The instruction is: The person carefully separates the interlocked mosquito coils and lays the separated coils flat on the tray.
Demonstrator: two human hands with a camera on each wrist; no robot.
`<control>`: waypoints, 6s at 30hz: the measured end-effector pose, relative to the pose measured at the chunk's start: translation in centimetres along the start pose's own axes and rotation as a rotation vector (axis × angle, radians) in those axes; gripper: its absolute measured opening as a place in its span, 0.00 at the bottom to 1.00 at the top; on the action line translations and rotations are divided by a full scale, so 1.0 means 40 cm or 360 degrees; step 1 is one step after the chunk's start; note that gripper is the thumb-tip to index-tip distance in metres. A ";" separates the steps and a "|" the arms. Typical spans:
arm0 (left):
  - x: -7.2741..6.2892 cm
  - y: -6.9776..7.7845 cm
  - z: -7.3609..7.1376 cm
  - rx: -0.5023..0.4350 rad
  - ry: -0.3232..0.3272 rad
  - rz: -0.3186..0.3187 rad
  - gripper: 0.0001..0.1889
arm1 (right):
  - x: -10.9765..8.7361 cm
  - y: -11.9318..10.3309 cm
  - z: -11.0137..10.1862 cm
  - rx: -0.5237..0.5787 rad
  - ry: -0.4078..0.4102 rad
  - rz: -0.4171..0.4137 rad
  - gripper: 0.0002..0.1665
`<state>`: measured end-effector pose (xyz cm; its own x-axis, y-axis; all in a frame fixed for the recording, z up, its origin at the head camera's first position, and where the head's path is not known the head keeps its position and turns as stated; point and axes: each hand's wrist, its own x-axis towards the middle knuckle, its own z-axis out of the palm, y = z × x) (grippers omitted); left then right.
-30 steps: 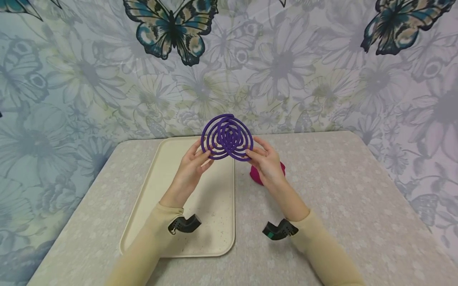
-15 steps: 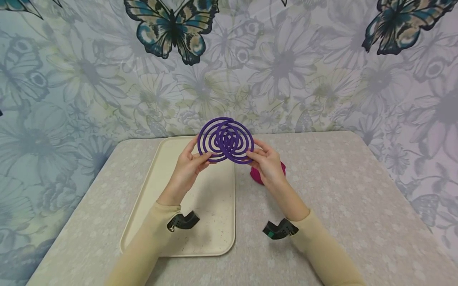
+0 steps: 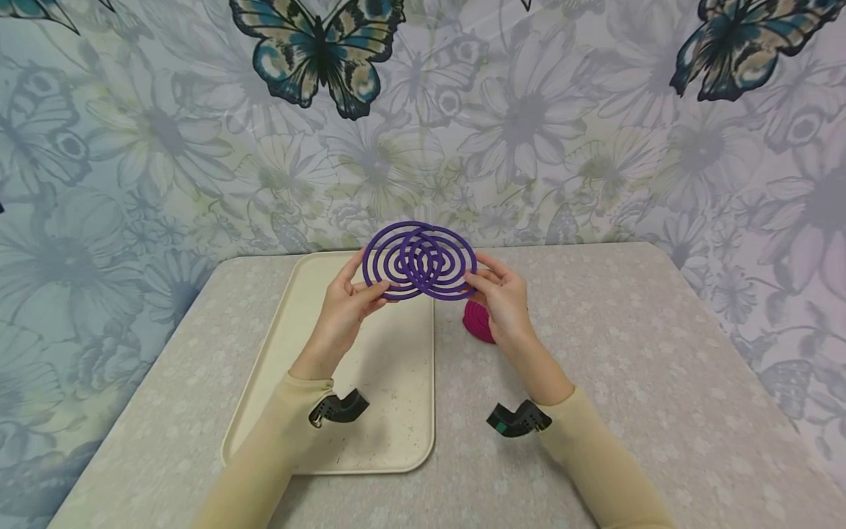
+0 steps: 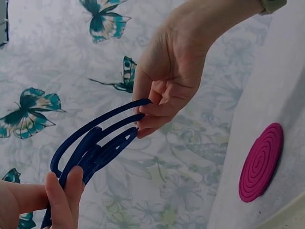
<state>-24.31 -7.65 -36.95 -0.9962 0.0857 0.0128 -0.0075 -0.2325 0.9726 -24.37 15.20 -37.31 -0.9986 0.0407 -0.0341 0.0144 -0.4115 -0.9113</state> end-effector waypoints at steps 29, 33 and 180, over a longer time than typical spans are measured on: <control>0.017 0.011 -0.026 0.0073 -0.0231 -0.0108 0.39 | 0.010 -0.030 -0.020 -0.0178 -0.0294 0.0143 0.32; 0.021 0.017 -0.040 0.0179 -0.0249 -0.0116 0.39 | 0.015 -0.039 -0.034 -0.0249 -0.0295 0.0119 0.29; 0.169 -0.191 -0.385 0.0747 0.1089 0.0405 0.24 | 0.161 0.212 0.096 -0.0377 0.0107 0.0161 0.39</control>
<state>-32.31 -20.22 -47.85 -0.7968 -0.5513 0.2473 0.1092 0.2711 0.9563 -30.88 8.47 -43.70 -0.9860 0.0738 -0.1497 0.1333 -0.1920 -0.9723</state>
